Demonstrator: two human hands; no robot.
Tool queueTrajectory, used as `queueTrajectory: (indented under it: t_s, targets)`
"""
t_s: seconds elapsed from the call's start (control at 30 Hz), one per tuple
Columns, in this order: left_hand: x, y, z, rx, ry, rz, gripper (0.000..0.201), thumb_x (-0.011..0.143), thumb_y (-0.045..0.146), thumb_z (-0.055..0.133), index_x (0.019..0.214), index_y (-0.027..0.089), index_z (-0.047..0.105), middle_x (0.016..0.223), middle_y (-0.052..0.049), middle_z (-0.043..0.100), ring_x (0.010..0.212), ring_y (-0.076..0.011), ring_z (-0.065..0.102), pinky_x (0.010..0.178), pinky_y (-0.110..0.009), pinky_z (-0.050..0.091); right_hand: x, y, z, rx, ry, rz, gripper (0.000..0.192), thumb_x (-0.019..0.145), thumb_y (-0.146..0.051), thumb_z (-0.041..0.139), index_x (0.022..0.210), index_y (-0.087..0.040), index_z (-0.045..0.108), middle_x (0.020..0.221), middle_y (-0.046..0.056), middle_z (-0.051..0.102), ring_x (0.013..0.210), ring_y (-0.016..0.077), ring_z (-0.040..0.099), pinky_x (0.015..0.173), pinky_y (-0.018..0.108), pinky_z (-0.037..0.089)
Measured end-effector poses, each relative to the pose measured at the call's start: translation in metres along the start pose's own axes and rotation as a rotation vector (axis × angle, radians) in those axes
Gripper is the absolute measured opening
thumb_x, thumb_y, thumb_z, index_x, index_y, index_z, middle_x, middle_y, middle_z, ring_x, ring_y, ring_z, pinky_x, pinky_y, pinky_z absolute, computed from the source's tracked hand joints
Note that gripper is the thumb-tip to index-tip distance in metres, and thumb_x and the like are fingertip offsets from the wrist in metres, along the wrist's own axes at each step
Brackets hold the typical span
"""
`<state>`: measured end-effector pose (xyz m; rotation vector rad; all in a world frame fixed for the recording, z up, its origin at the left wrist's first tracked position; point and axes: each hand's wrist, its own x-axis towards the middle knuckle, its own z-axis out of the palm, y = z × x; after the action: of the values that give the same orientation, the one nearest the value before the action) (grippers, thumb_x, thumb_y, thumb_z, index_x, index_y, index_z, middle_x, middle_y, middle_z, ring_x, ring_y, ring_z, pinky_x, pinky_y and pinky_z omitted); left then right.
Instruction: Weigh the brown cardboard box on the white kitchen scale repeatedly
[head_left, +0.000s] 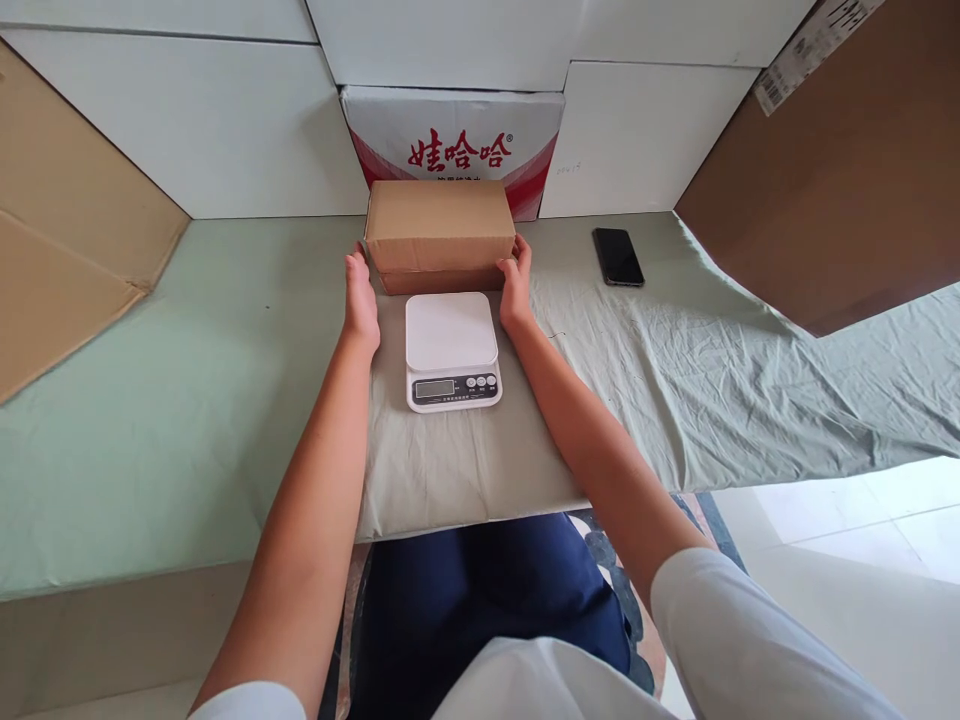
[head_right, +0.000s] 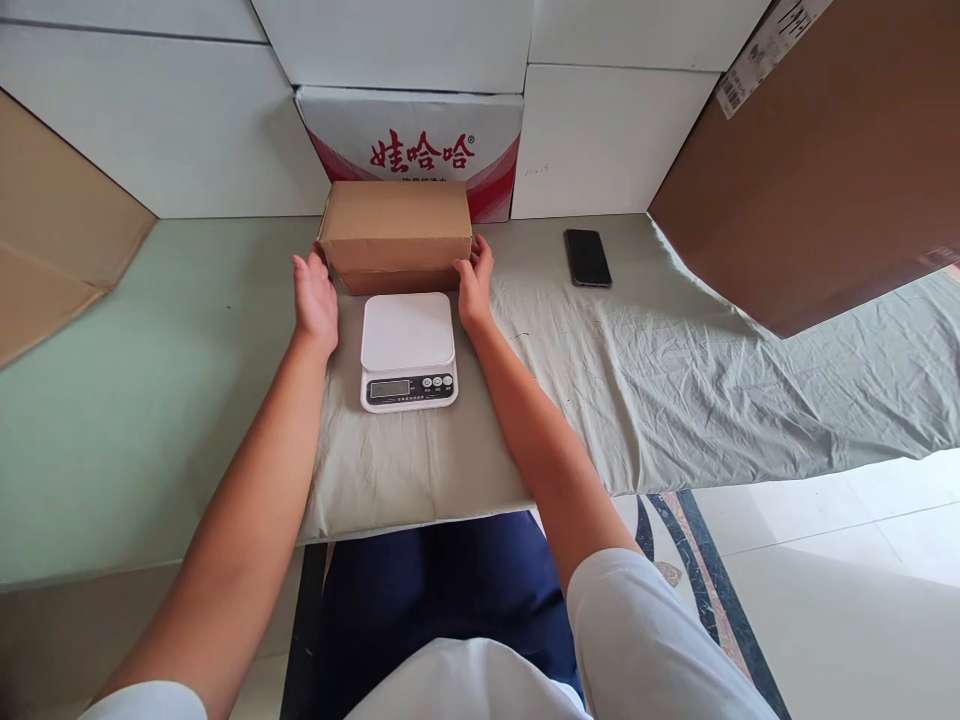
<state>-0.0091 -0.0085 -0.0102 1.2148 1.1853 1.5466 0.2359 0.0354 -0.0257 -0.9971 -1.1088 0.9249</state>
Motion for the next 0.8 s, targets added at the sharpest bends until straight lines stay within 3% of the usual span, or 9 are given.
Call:
queueTrajectory:
  t_s: [0.17, 0.27, 0.53, 0.8]
  targets:
    - [0.005, -0.004, -0.021, 0.027, -0.031, -0.009, 0.098, 0.080, 0.099, 0.025, 0.160, 0.046, 0.043, 0.180, 0.014, 0.020, 0.169, -0.0179, -0.001, 0.141, -0.039, 0.001, 0.001, 0.005, -0.001, 0.042, 0.051, 0.032, 0.076, 0.084, -0.062, 0.045, 0.151, -0.030, 0.028, 0.162, 0.010, 0.036, 0.158, 0.0275, 0.035, 0.133, 0.055, 0.030]
    - [0.007, -0.005, -0.025, 0.019, -0.056, -0.009, 0.101, 0.075, 0.101, 0.026, 0.161, 0.049, 0.040, 0.179, 0.017, 0.017, 0.168, -0.0177, -0.006, 0.140, -0.039, -0.003, 0.001, 0.004, 0.001, 0.062, 0.062, 0.030, 0.077, 0.085, -0.064, 0.045, 0.152, -0.030, 0.028, 0.166, 0.009, 0.032, 0.162, 0.0266, 0.030, 0.135, 0.056, 0.027]
    - [0.005, -0.001, -0.015, -0.016, -0.050, -0.073, 0.106, 0.075, 0.100, 0.030, 0.162, 0.041, 0.040, 0.180, 0.010, 0.019, 0.169, -0.0171, 0.006, 0.140, -0.037, 0.008, 0.002, 0.001, 0.001, 0.049, 0.008, 0.032, 0.082, 0.083, -0.070, 0.047, 0.151, -0.029, 0.030, 0.168, 0.010, 0.037, 0.160, 0.0264, 0.035, 0.134, 0.054, 0.031]
    - [0.001, 0.003, -0.006, -0.061, -0.094, -0.028, 0.094, 0.081, 0.097, 0.031, 0.153, 0.042, 0.054, 0.174, 0.005, 0.039, 0.167, -0.0183, 0.023, 0.137, -0.038, 0.021, -0.005, -0.011, 0.003, -0.009, -0.069, -0.019, 0.064, 0.084, -0.068, 0.050, 0.134, -0.028, 0.048, 0.152, 0.007, 0.056, 0.146, 0.0263, 0.050, 0.132, 0.051, 0.037]
